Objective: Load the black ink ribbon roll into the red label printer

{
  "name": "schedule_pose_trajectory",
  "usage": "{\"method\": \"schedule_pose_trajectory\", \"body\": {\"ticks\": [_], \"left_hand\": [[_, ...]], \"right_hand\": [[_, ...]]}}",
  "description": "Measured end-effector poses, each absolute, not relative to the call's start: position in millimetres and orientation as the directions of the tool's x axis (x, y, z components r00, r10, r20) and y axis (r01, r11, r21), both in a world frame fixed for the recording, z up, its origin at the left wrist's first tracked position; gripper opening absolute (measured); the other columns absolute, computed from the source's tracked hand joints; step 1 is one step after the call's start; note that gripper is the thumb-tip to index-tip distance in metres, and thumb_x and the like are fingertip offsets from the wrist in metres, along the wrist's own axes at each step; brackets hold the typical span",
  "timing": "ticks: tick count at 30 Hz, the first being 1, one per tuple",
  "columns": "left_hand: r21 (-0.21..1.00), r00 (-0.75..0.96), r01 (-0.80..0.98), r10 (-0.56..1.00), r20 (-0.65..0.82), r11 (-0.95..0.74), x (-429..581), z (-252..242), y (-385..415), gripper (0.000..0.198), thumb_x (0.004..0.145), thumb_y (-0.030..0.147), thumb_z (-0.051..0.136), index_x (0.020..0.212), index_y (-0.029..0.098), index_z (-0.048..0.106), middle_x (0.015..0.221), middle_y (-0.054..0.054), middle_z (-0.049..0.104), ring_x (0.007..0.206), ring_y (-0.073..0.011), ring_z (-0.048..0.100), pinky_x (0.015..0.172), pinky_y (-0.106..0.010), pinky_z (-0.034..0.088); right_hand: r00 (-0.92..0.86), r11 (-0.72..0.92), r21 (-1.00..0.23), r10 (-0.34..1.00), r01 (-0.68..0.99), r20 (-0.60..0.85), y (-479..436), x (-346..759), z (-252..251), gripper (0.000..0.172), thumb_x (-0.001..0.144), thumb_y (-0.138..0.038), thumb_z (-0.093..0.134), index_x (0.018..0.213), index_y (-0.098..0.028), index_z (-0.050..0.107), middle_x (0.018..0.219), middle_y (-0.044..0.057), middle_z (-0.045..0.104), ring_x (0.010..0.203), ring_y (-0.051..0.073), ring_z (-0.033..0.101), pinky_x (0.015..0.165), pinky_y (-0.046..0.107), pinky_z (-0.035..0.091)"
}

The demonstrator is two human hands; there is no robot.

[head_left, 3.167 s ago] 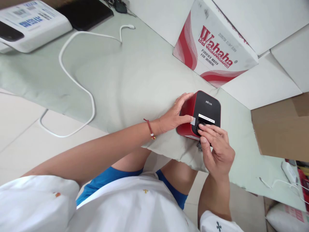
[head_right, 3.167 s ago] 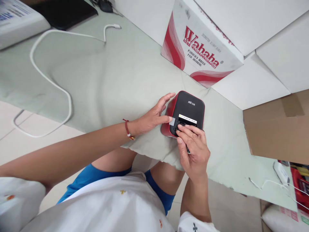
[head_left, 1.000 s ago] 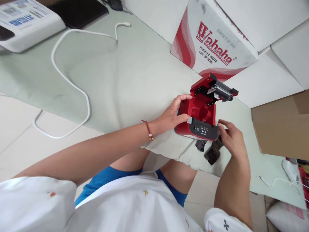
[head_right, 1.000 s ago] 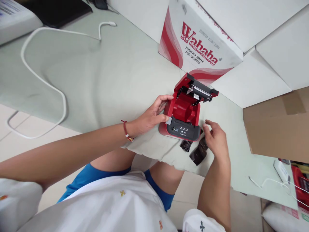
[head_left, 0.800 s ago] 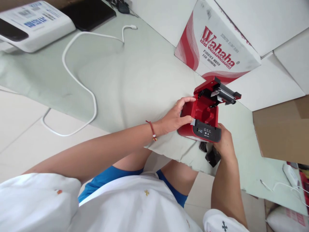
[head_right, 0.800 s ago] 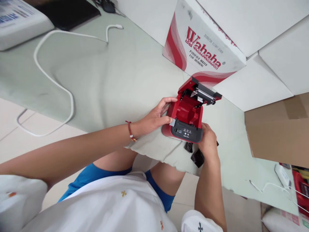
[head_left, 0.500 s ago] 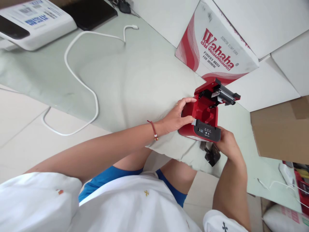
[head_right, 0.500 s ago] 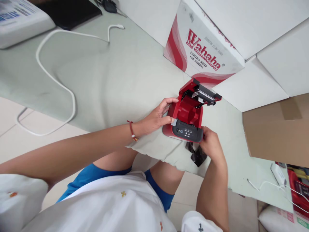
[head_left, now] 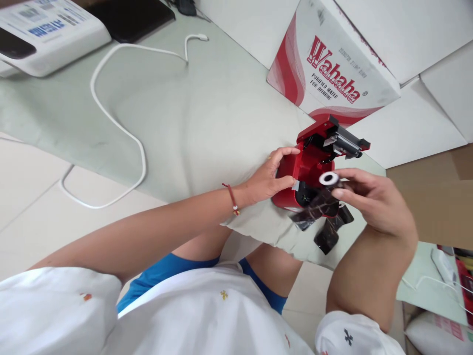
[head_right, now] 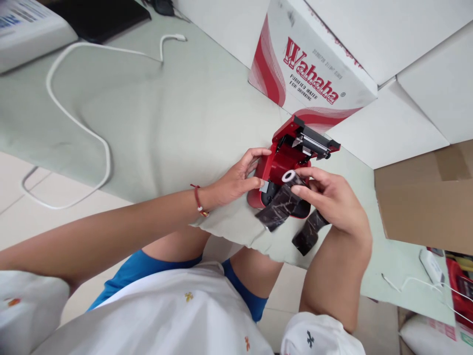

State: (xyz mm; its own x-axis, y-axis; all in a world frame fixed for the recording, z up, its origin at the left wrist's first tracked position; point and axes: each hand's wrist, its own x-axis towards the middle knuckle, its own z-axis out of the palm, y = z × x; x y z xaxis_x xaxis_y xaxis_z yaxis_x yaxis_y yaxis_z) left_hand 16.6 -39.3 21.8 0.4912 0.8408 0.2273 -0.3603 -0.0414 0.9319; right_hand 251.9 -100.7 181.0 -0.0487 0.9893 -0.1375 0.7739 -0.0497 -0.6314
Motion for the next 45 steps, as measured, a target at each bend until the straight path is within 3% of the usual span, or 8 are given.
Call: {"method": "schedule_pose_trajectory", "body": {"ticks": [3,11,20,28,35,38,42,45], "left_hand": [[0.939,0.495,-0.342,0.844,0.206,-0.028,17.2,23.0,-39.2,0.068,0.082,0.032,0.075,0.145,0.027,0.05,0.168,-0.014,0.049,0.157,-0.0338,0.049,0.135,-0.058,0.04],[0.942,0.484,-0.332,0.849,0.212,-0.046,17.6,22.3,-39.1,0.07,0.08,0.03,0.071,0.146,0.027,0.05,0.167,-0.014,0.049,0.16,-0.0346,0.045,0.138,-0.06,0.036],[0.933,0.478,-0.355,0.848,0.229,-0.053,17.7,19.8,-39.5,0.067,0.081,0.03,0.074,0.145,0.03,0.052,0.162,-0.01,0.054,0.156,-0.0328,0.047,0.137,-0.059,0.035],[0.946,0.465,-0.312,0.853,0.236,-0.091,19.8,16.4,-37.1,0.067,0.081,0.032,0.073,0.144,0.028,0.052,0.155,-0.012,0.056,0.153,-0.0332,0.048,0.137,-0.062,0.034],[0.944,0.475,-0.317,0.847,0.237,-0.087,19.2,16.0,-37.3,0.067,0.082,0.032,0.073,0.146,0.03,0.053,0.157,-0.01,0.055,0.146,-0.0308,0.054,0.133,-0.058,0.041],[0.944,0.484,-0.321,0.845,0.228,-0.071,18.3,17.0,-37.7,0.068,0.082,0.032,0.073,0.147,0.03,0.053,0.158,-0.011,0.055,0.147,-0.031,0.054,0.132,-0.057,0.042],[0.942,0.486,-0.328,0.843,0.23,-0.069,17.0,19.1,-38.3,0.068,0.082,0.031,0.074,0.146,0.029,0.052,0.16,-0.012,0.054,0.153,-0.0321,0.05,0.133,-0.056,0.042],[0.943,0.499,-0.33,0.838,0.221,-0.052,16.3,20.0,-38.1,0.068,0.083,0.032,0.075,0.146,0.029,0.052,0.162,-0.012,0.053,0.151,-0.032,0.052,0.132,-0.056,0.043]], "right_hand": [[-0.004,-0.093,-0.521,0.983,0.848,-0.183,-83.0,229.0,167.1,0.049,0.09,-0.056,0.079,0.124,-0.022,0.083,0.078,0.002,0.074,0.066,0.019,0.061,0.063,0.033,0.05],[-0.074,0.032,-0.211,0.978,0.977,-0.195,-64.4,206.9,157.8,0.04,0.096,-0.03,0.062,0.132,-0.022,0.079,0.118,0.011,0.085,0.095,0.028,0.076,0.091,0.042,0.057],[-0.042,0.084,0.094,0.921,0.992,-0.386,-49.7,191.0,166.9,0.049,0.083,-0.014,0.064,0.128,-0.023,0.08,0.11,0.011,0.085,0.094,0.029,0.074,0.076,0.035,0.047],[-0.156,0.141,-0.069,0.936,0.988,-0.316,-44.6,209.0,157.2,0.04,0.078,-0.012,0.067,0.111,-0.027,0.085,0.098,0.007,0.085,0.082,0.025,0.069,0.074,0.034,0.047],[-0.16,0.152,-0.048,0.928,0.987,-0.335,-43.6,207.7,157.2,0.043,0.079,-0.014,0.064,0.114,-0.026,0.084,0.095,0.006,0.084,0.076,0.023,0.068,0.07,0.033,0.047],[-0.117,0.073,-0.16,0.949,0.984,-0.292,-53.2,206.7,160.5,0.039,0.084,-0.021,0.068,0.118,-0.027,0.086,0.104,0.007,0.086,0.086,0.025,0.074,0.08,0.036,0.054],[0.035,-0.002,-0.534,0.998,0.845,0.052,-73.0,213.4,161.3,0.028,0.098,-0.045,0.07,0.109,-0.026,0.087,0.107,0.007,0.086,0.092,0.025,0.077,0.085,0.039,0.06],[0.277,0.07,-0.657,0.869,0.751,0.41,-77.3,220.3,154.3,0.036,0.102,-0.056,0.067,0.113,-0.026,0.083,0.104,0.01,0.084,0.089,0.027,0.076,0.082,0.043,0.061]]}}
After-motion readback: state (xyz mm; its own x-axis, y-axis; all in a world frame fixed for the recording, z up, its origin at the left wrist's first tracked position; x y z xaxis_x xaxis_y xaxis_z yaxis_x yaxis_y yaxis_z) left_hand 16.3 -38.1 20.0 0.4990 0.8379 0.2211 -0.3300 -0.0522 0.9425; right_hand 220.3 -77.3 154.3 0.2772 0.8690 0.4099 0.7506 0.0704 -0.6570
